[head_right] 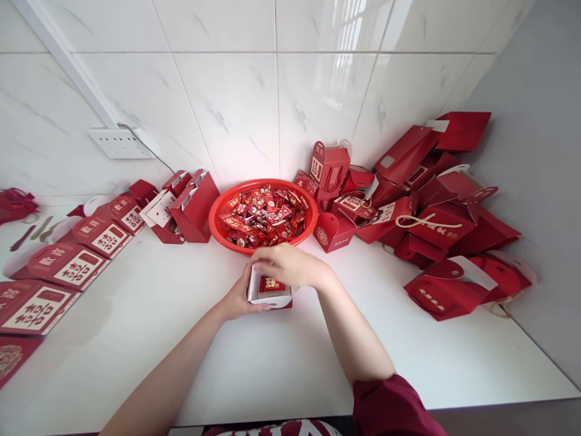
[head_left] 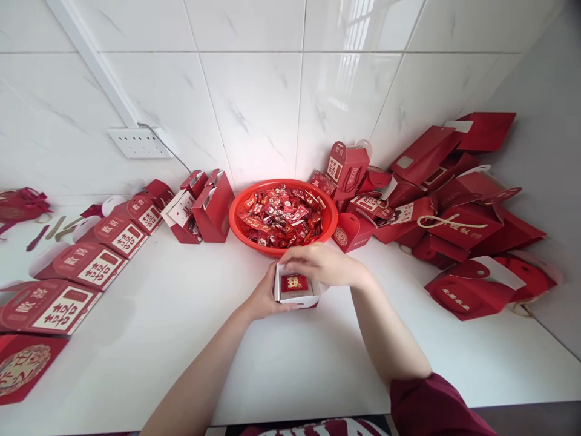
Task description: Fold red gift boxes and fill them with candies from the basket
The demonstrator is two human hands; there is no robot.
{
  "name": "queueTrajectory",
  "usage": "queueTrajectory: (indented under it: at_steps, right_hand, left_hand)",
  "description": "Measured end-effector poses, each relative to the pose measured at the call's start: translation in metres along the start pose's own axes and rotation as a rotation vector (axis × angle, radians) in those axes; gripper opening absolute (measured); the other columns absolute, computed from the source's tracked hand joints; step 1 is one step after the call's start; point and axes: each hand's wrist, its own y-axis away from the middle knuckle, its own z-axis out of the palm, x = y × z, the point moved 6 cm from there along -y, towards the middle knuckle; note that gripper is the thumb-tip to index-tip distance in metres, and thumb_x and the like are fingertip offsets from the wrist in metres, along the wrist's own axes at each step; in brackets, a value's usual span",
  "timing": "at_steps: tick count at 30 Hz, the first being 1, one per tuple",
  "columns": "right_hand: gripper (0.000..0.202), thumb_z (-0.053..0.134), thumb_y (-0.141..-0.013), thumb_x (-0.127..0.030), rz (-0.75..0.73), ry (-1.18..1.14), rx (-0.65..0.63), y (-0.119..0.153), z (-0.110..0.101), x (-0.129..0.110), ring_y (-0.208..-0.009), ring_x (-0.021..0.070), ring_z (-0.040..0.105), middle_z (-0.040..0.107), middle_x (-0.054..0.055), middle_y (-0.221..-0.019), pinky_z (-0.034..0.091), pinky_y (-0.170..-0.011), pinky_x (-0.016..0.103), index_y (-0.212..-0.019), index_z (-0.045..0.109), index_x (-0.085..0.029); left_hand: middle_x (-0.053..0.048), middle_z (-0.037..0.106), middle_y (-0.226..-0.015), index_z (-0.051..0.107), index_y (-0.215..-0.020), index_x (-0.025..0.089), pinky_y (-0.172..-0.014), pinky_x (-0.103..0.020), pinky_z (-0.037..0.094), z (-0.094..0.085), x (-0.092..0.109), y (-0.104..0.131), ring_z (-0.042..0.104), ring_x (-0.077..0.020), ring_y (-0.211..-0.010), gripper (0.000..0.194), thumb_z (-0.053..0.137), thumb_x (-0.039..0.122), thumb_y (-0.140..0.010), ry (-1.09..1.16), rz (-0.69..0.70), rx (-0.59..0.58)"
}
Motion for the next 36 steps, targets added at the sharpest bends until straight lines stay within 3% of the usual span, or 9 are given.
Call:
queueTrajectory:
  at_steps: [3, 5, 8, 12, 15, 19, 26, 31, 36]
  right_hand:
    - [0.024, 0.044, -0.1, -0.028, 0.024, -0.124, 0.316, 0.006, -0.031, 0.016, -0.095, 0.0162, 0.066, 0.072, 0.002, -0.105, 0.048, -0.083, 0.027, -0.11, 0.065, -0.022]
    - [0.023, 0.046, -0.099, -0.026, 0.094, -0.11, 0.35, -0.002, -0.03, 0.035, -0.095, 0.0178, 0.066, 0.073, 0.003, -0.104, 0.048, -0.084, 0.029, -0.104, 0.067, -0.021]
    - [0.024, 0.048, -0.097, -0.026, 0.121, -0.107, 0.221, -0.029, -0.016, 0.056, -0.098, 0.0205, 0.066, 0.073, 0.005, -0.107, 0.048, -0.088, 0.033, -0.104, 0.07, -0.02]
    - [0.031, 0.05, -0.098, -0.035, -0.007, -0.221, -0.022, -0.069, 0.0, 0.06, -0.118, 0.0225, 0.06, 0.066, 0.004, -0.128, 0.043, -0.105, 0.036, -0.119, 0.069, -0.022]
    - [0.034, 0.056, -0.095, -0.037, -0.029, -0.303, -0.058, -0.089, 0.005, 0.065, -0.132, 0.0236, 0.051, 0.059, 0.005, -0.14, 0.033, -0.115, 0.037, -0.123, 0.069, -0.023]
    - [0.035, 0.059, -0.092, -0.043, 0.095, -0.626, -0.016, -0.096, 0.011, 0.085, -0.122, 0.0242, 0.058, 0.065, 0.006, -0.131, 0.047, -0.103, 0.038, -0.118, 0.072, -0.023]
    - [0.04, 0.073, -0.081, -0.043, -0.016, -0.998, 0.431, -0.063, -0.01, 0.088, -0.103, 0.0177, 0.065, 0.065, 0.006, -0.125, 0.058, -0.086, 0.031, -0.114, 0.067, -0.022]
    - [0.071, 0.082, -0.072, -0.039, -0.079, -0.909, 0.649, -0.014, -0.028, 0.061, -0.107, 0.0203, 0.065, 0.06, 0.007, -0.13, 0.057, -0.094, 0.038, -0.133, 0.048, -0.027]
    - [0.082, 0.081, -0.074, -0.042, -0.053, -0.789, 0.798, 0.033, -0.05, 0.027, -0.109, 0.0235, 0.066, 0.059, 0.01, -0.13, 0.056, -0.095, 0.041, -0.141, 0.035, -0.03]
  left_hand:
    - [-0.015, 0.045, -0.145, 0.031, -0.143, 0.025, -0.108, -0.054, 0.042, 0.002, -0.001, 0.0, 0.048, -0.0349, -0.133, 0.097, 0.088, 0.03, -0.064, 0.052, -0.009, -0.003]
    - [-0.015, 0.044, -0.147, 0.031, -0.143, 0.026, -0.109, -0.054, 0.04, 0.002, 0.0, 0.0, 0.046, -0.0351, -0.134, 0.097, 0.088, 0.029, -0.064, 0.068, -0.018, 0.0]
    - [-0.015, 0.044, -0.147, 0.032, -0.143, 0.026, -0.109, -0.054, 0.04, 0.002, 0.0, 0.001, 0.046, -0.0352, -0.135, 0.096, 0.088, 0.028, -0.064, 0.076, -0.028, -0.001]
    - [-0.015, 0.045, -0.145, 0.032, -0.143, 0.026, -0.109, -0.054, 0.04, 0.001, 0.0, 0.002, 0.047, -0.0355, -0.134, 0.097, 0.088, 0.026, -0.064, 0.061, -0.043, -0.003]
    - [-0.016, 0.045, -0.146, 0.031, -0.144, 0.024, -0.111, -0.055, 0.037, 0.0, 0.001, 0.002, 0.045, -0.0366, -0.135, 0.099, 0.089, 0.028, -0.063, 0.056, -0.038, 0.009]
    - [-0.016, 0.044, -0.147, 0.031, -0.145, 0.025, -0.112, -0.055, 0.036, 0.0, 0.001, 0.002, 0.044, -0.0365, -0.136, 0.1, 0.089, 0.029, -0.063, 0.049, -0.032, 0.01]
    - [-0.017, 0.044, -0.146, 0.031, -0.145, 0.024, -0.113, -0.056, 0.033, 0.001, 0.003, 0.002, 0.042, -0.0364, -0.137, 0.101, 0.089, 0.03, -0.062, 0.06, -0.009, 0.018]
    - [-0.018, 0.044, -0.146, 0.032, -0.144, 0.024, -0.11, -0.057, 0.038, 0.002, 0.001, 0.002, 0.047, -0.0362, -0.134, 0.099, 0.089, 0.03, -0.063, 0.084, -0.013, -0.013]
    - [-0.017, 0.037, -0.153, 0.021, -0.151, 0.028, -0.112, -0.056, 0.036, 0.006, 0.008, -0.001, 0.041, -0.0369, -0.139, 0.106, 0.087, 0.031, -0.067, 0.081, 0.023, -0.029]
